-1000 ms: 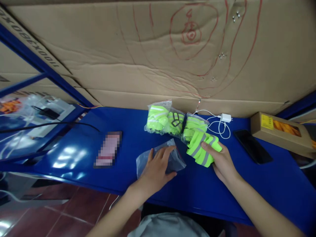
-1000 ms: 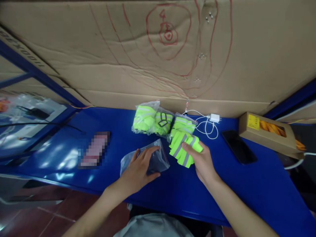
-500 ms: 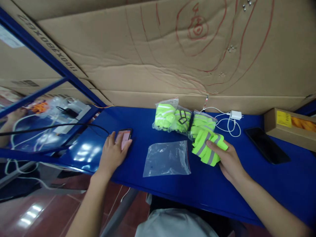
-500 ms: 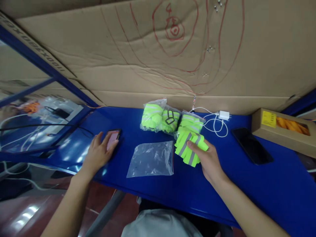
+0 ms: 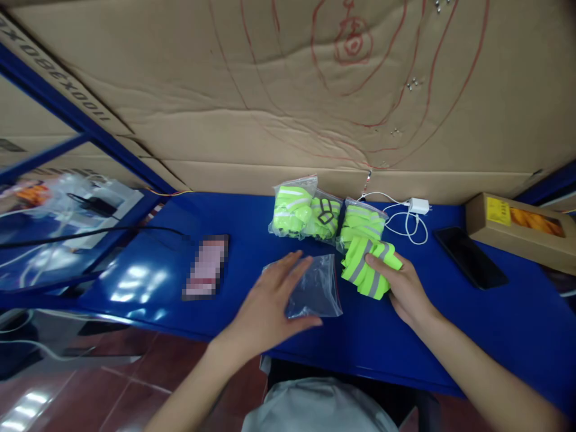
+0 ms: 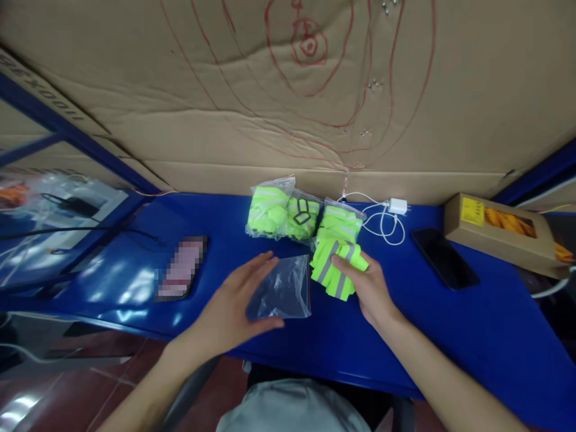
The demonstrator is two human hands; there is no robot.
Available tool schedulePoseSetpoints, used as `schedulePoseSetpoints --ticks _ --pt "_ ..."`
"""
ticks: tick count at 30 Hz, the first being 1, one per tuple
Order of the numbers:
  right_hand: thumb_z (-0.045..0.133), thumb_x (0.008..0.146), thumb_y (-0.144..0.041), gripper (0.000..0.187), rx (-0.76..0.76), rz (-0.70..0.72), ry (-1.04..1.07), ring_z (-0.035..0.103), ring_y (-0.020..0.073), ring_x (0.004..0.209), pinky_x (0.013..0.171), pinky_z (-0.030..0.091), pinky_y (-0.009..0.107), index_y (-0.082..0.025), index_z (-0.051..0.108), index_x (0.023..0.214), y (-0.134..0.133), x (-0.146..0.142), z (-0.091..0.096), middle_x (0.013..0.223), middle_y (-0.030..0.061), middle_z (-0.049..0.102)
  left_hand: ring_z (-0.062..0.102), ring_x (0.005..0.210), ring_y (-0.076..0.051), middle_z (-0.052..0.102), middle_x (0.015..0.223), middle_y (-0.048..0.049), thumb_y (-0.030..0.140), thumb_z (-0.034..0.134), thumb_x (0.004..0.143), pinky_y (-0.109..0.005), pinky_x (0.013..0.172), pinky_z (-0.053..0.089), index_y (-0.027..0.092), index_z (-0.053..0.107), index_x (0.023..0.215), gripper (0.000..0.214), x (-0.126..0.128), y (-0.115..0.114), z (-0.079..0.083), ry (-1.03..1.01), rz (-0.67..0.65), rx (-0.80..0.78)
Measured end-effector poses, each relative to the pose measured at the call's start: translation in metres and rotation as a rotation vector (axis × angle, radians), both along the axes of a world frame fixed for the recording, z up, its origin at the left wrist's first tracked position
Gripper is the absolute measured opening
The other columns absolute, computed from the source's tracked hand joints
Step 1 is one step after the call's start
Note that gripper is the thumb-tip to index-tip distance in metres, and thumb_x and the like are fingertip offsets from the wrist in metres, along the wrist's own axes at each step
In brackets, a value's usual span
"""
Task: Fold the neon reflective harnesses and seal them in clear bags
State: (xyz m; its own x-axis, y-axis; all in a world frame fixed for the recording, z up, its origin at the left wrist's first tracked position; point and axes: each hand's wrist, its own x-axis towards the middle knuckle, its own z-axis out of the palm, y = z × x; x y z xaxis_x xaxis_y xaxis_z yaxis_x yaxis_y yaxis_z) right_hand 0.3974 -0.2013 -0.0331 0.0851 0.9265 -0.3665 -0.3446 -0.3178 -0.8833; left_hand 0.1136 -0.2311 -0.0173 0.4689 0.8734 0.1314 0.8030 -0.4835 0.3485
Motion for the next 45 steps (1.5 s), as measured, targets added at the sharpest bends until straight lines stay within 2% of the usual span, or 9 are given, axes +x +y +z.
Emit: schedulePoseSetpoints --ticks 4,8,14,19,23,28,34,40,45 --pt "0.096 0.066 -0.044 0.058 0.032 0.02 -0.021 0.074 0.033 0.112 0.093 0.06 0.041 -0.022 0.078 0.117 -0.002 -0.003 -0.002 0.118 0.0078 0.08 0.023 0.159 -0.042 0.025 0.172 -0.0204 0.083 0.072 0.07 -0.066 0.127 0.022 0.026 0.009 0.168 0.13 0.047 0.015 -0.008 0.068 -0.176 -0.072" --pt "0.095 0.067 -0.044 0.056 0.039 0.023 0.009 0.076 0.0316 0.108 0.092 0.06 0.04 -0.022 0.078 0.116 -0.002 -0.003 -0.002 0.116 0.0077 0.08 0.033 0.156 -0.04 0.041 0.164 -0.0202 0.077 0.078 0.069 -0.067 0.127 0.019 0.026 0.006 0.168 0.132 0.051 0.031 -0.015 0.064 -0.166 -0.091" --pt "0.095 0.066 -0.045 0.055 0.016 0.067 0.044 0.078 0.0314 0.101 0.088 0.062 0.04 -0.021 0.079 0.113 -0.004 -0.005 -0.002 0.111 0.0078 0.081 0.046 0.147 -0.038 0.049 0.156 -0.0191 0.069 0.079 0.076 -0.065 0.126 0.023 0.027 0.005 0.166 0.124 0.052 0.024 -0.022 -0.029 -0.094 0.01" --pt "0.094 0.066 -0.046 0.051 -0.008 0.27 -0.111 0.078 0.0301 0.097 0.084 0.062 0.038 -0.021 0.081 0.108 0.0 0.002 0.004 0.105 0.0066 0.082 0.032 0.155 -0.043 0.038 0.164 -0.0224 0.078 0.078 0.067 -0.072 0.125 0.018 0.025 0.007 0.166 0.133 0.051 0.02 -0.029 0.023 -0.173 -0.078" --pt "0.092 0.067 -0.045 0.043 -0.033 0.456 -0.199 0.078 0.028 0.088 0.077 0.062 0.037 -0.021 0.083 0.101 0.005 0.016 0.009 0.099 0.0052 0.083 0.028 0.157 -0.043 0.036 0.166 -0.0219 0.071 0.087 0.062 -0.071 0.127 0.015 0.025 0.013 0.165 0.134 0.039 0.017 -0.032 0.026 -0.245 -0.128" --pt "0.091 0.067 -0.044 0.038 -0.062 0.568 -0.29 0.076 0.0256 0.076 0.066 0.059 0.032 -0.019 0.083 0.094 0.005 0.023 0.012 0.09 0.0057 0.082 0.035 0.154 -0.04 0.043 0.16 -0.0243 0.071 0.082 0.07 -0.069 0.127 0.019 0.023 0.022 0.158 0.117 0.028 0.013 -0.039 -0.062 -0.281 -0.001" --pt "0.086 0.072 -0.045 0.033 0.003 0.809 -0.37 0.073 0.0229 0.076 0.063 0.055 0.029 -0.02 0.081 0.092 0.0 0.017 0.005 0.088 0.0027 0.08 0.036 0.153 -0.038 0.045 0.158 -0.0231 0.07 0.08 0.074 -0.067 0.128 0.017 0.022 0.022 0.16 0.115 0.04 0.015 -0.037 -0.027 -0.33 0.073" --pt "0.088 0.067 -0.046 0.045 0.069 0.761 -0.628 0.07 0.0232 0.083 0.063 0.049 0.028 -0.022 0.07 0.1 -0.004 0.014 -0.003 0.089 0.0007 0.076 0.024 0.159 -0.042 0.028 0.169 -0.0239 0.077 0.082 0.063 -0.068 0.128 0.012 0.023 0.002 0.167 0.142 0.048 0.015 -0.039 0.038 -0.411 -0.023" --pt "0.087 0.071 -0.045 0.054 0.148 0.646 -0.842 0.069 0.0271 0.097 0.077 0.049 0.034 -0.023 0.059 0.112 -0.013 0.006 0.004 0.108 0.0062 0.073 0.02 0.161 -0.038 0.024 0.172 -0.021 0.077 0.077 0.07 -0.065 0.13 0.008 0.025 -0.018 0.165 0.144 0.046 0.015 -0.037 0.074 -0.43 -0.054"
